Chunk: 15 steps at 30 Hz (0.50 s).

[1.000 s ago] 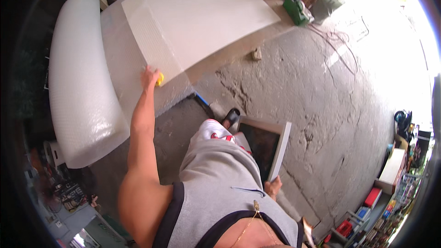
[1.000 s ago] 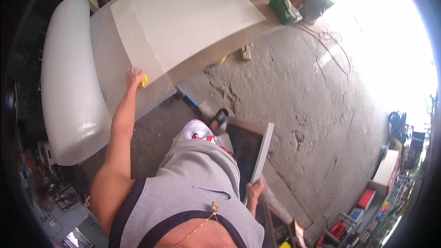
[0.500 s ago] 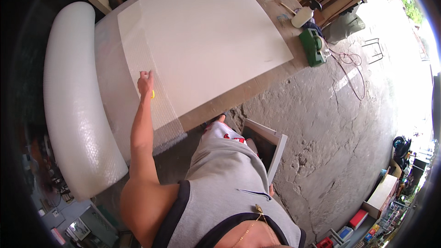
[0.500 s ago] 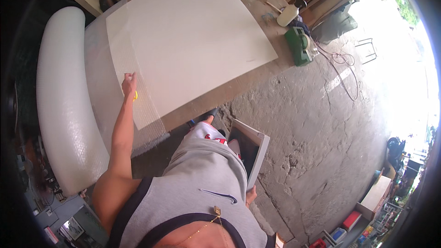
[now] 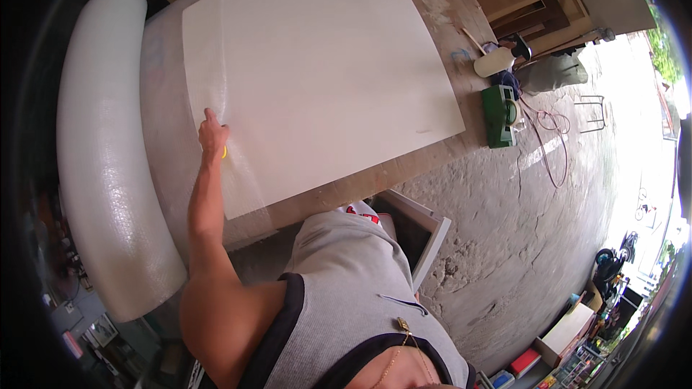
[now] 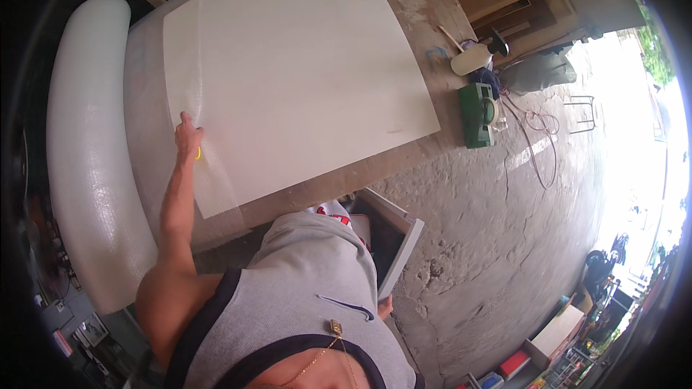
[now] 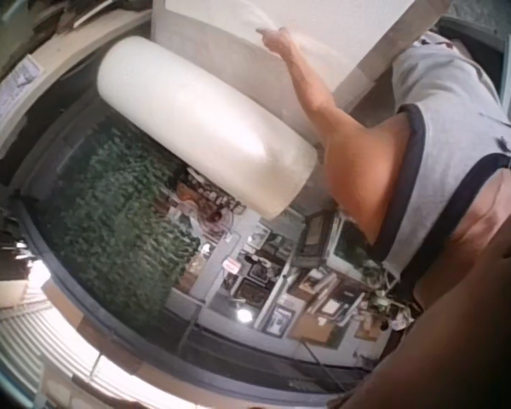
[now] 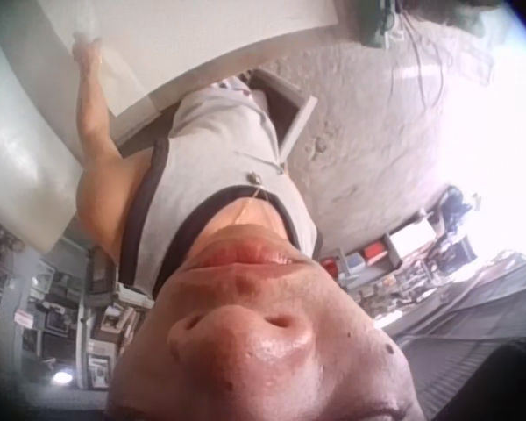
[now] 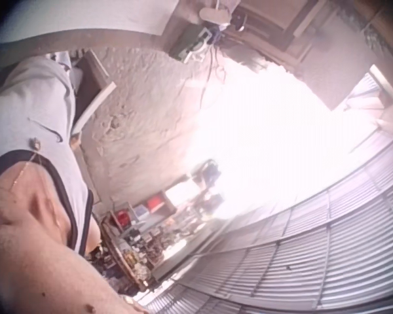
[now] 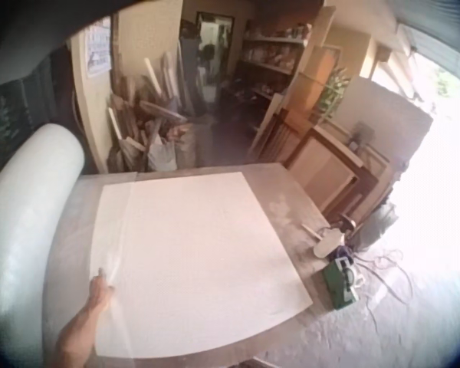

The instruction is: The person wraps a framed artwork with bubble wrap. They unroll bubble wrap, cut it to size with scissors, place the artwork on the wrap, fold the edges over, and secure them with tape.

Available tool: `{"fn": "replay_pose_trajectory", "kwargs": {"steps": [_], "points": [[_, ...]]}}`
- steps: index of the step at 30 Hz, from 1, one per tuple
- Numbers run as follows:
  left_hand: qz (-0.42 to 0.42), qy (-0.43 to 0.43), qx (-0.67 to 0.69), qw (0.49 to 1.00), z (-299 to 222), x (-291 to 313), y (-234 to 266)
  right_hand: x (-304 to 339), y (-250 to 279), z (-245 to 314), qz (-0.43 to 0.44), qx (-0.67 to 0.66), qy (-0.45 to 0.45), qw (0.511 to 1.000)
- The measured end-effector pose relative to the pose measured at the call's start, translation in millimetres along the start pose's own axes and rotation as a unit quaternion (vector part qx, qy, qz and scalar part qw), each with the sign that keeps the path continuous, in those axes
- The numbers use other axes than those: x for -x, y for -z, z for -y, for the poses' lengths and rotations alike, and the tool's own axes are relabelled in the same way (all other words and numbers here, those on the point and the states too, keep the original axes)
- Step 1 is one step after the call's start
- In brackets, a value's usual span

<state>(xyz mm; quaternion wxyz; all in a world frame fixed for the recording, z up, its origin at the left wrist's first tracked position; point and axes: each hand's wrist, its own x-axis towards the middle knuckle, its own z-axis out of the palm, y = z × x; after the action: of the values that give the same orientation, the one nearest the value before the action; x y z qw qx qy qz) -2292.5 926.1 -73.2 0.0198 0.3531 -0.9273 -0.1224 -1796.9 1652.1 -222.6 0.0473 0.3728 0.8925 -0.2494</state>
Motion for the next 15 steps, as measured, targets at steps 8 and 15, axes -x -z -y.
{"fn": "replay_pose_trajectory", "kwargs": {"steps": [8,15], "points": [[0.051,0.07,0.114,0.99,19,-50,16,-32,-25,-28,-0.012,0.001,0.035,0.999],[0.028,0.006,0.386,0.922,-17,-80,43,-40,-1,38,0.03,-0.026,0.022,0.999]]}}
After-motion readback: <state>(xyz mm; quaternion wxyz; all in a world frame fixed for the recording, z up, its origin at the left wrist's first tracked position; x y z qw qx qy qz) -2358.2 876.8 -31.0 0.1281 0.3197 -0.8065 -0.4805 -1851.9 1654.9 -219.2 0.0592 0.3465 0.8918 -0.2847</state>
